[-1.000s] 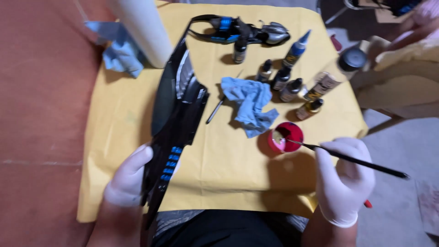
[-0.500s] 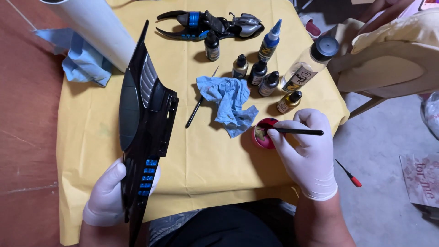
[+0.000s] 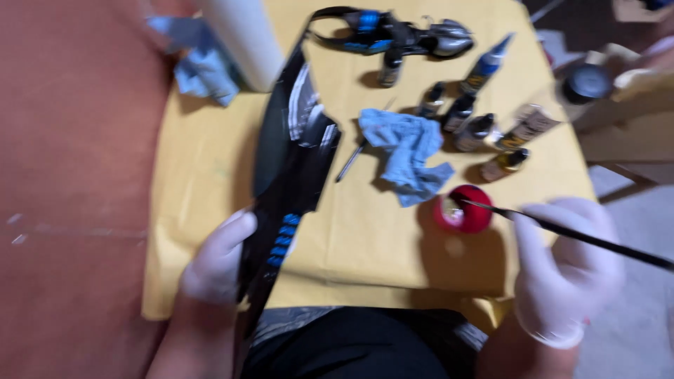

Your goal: The person mixes paint in a small container and then uses a fine-tipped brush to apply detail to a black model component.

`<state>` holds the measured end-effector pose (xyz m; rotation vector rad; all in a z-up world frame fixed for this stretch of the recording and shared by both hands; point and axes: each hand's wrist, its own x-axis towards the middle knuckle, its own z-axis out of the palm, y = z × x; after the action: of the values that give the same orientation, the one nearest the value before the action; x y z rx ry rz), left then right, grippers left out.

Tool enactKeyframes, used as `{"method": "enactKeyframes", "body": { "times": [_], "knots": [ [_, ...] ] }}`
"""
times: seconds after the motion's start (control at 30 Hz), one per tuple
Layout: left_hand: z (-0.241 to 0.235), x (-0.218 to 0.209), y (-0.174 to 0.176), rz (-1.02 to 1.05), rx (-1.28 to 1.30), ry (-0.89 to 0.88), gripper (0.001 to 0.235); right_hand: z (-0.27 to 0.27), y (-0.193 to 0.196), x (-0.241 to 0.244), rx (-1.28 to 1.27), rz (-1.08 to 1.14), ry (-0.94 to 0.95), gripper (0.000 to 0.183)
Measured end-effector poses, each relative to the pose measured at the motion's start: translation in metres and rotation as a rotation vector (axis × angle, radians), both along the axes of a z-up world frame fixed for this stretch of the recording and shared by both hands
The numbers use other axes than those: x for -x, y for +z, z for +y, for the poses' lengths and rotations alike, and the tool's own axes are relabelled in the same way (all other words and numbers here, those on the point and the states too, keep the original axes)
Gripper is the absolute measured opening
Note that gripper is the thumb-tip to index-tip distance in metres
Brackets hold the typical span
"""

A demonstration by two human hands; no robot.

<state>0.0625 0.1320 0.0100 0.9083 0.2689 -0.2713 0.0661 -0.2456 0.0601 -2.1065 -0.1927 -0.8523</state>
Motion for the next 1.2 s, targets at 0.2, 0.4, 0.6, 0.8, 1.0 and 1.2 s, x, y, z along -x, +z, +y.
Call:
{"method": "enactKeyframes", "body": {
  "times": [0.2,0.4,0.6,0.8,1.0,1.2],
  "knots": [
    [0.006,-0.001,0.014,-0.145,0.03,-0.156,0.04,0.026,-0.022,0.031,-0.496,-0.064,0.229,0.017],
    [0.002,0.008,0.011,-0.023,0.164,-0.216,0.041,0.084,-0.012,0.024,-0.857,-0.012,0.707,0.02],
    [0.003,0.017,0.009,0.01,0.159,-0.23,0.041,0.131,-0.021,0.005,-0.796,-0.061,0.839,0.015],
    [-0.002,0.018,0.029,0.025,0.03,-0.266,0.035,0.137,-0.042,-0.009,-0.717,-0.125,0.887,0.013],
    [-0.006,0.012,0.041,0.021,-0.058,-0.319,0.029,0.137,-0.041,-0.012,-0.623,-0.154,0.875,0.01],
    [-0.008,0.013,0.03,0.008,-0.038,-0.299,0.028,0.131,-0.046,-0.02,-0.488,-0.234,0.916,0.005]
  ]
}}
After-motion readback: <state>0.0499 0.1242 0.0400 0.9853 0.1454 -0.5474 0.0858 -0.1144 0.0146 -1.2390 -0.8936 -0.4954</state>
